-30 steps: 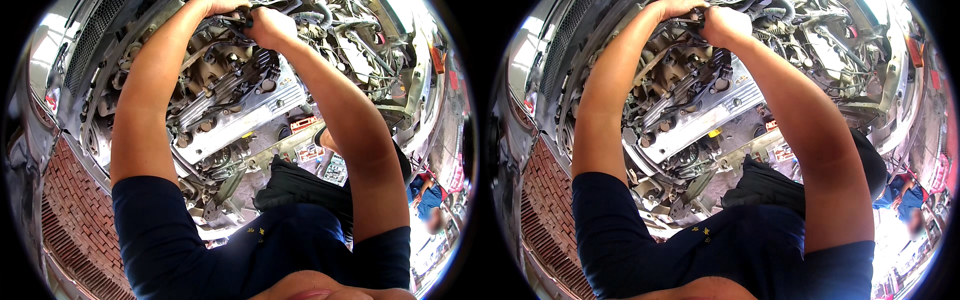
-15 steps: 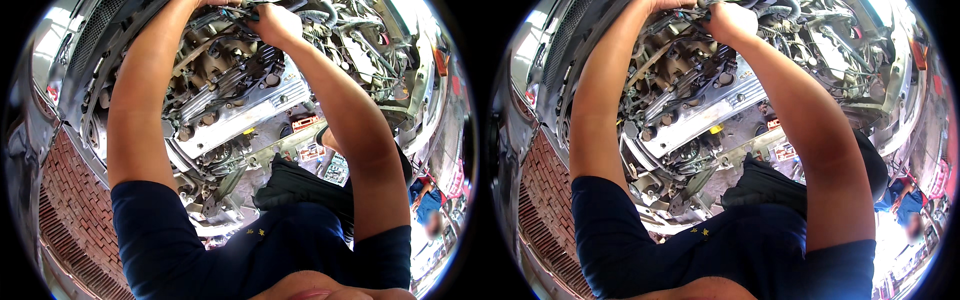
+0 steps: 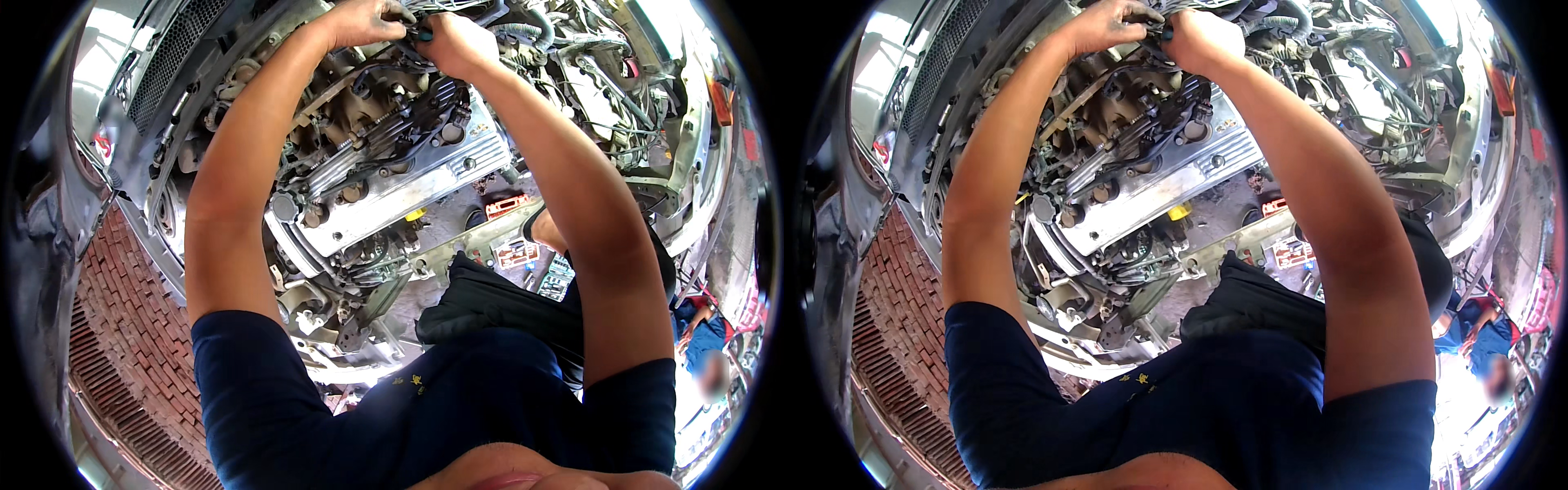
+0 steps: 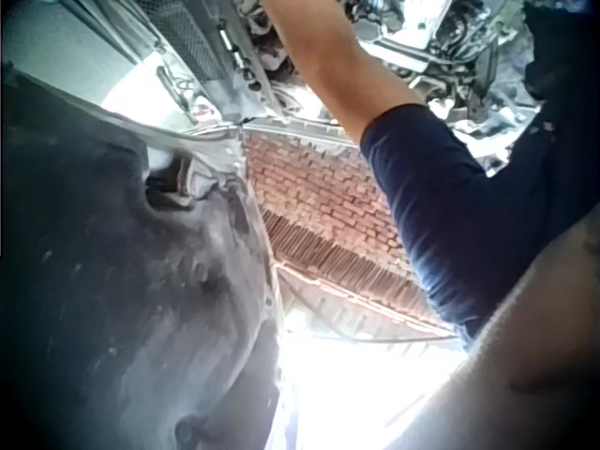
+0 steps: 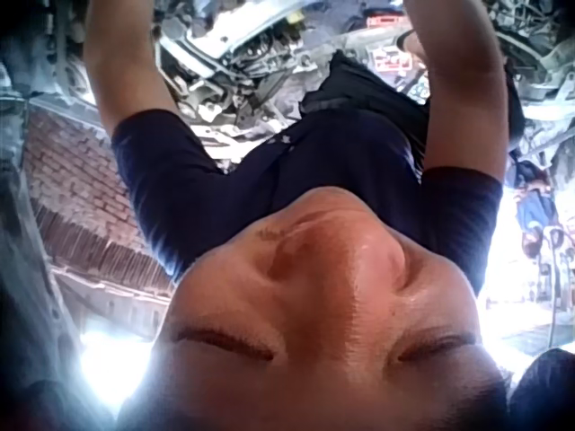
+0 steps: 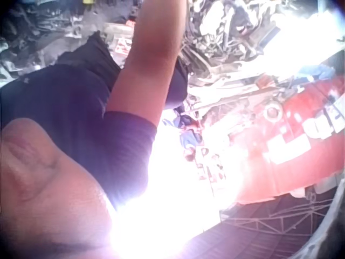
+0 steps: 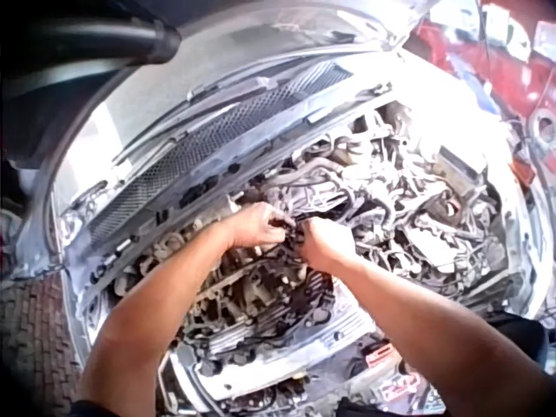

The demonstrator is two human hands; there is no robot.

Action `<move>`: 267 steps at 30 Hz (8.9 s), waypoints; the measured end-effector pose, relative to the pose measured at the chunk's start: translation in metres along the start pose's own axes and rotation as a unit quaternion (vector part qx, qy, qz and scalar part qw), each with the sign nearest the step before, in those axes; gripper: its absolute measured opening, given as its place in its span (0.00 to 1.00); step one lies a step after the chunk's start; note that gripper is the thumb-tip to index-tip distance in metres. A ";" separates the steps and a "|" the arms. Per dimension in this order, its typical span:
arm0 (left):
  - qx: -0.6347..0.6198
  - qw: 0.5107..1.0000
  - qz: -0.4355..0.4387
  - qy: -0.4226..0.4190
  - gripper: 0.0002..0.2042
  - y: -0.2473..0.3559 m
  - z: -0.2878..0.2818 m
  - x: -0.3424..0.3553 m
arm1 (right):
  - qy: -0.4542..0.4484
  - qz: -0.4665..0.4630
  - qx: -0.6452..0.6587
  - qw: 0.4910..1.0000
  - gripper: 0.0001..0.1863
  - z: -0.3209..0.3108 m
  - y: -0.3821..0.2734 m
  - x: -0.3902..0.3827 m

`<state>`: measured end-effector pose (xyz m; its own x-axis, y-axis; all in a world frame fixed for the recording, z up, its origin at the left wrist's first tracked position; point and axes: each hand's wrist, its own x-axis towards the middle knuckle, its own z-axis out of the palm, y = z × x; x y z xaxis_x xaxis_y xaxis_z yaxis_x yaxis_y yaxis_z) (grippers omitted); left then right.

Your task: The person works on a car engine with the hood open, using a screwdriver to loosen and tighten bolts on the engine block. The person repeatedly adjusts components and repositions hands within the engine bay.

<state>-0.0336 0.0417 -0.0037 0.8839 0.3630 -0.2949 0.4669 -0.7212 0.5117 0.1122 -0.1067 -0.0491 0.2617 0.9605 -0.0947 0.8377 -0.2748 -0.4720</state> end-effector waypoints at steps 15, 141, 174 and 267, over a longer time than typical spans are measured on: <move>-0.101 0.995 -0.018 0.015 0.26 -0.013 0.015 0.012 | 0.051 -0.115 -0.071 0.989 0.16 -0.052 0.028 -0.017; 0.332 0.923 -0.099 0.169 0.18 0.042 0.056 0.009 | 0.008 -0.034 0.260 0.965 0.20 -0.096 0.124 -0.152; 0.319 0.928 -0.158 0.112 0.18 0.058 0.047 0.000 | 0.088 0.025 0.212 0.973 0.18 -0.010 0.017 -0.129; 0.287 0.938 -0.172 0.093 0.16 0.054 0.041 0.006 | 0.102 -0.003 0.153 0.983 0.18 -0.009 0.011 -0.119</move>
<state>-0.0038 -0.0197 -0.0111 0.6978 0.6910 -0.1887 0.6813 -0.7216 -0.1228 0.0951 -0.2245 -0.0348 0.3740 0.9246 0.0723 0.6641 -0.2125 -0.7168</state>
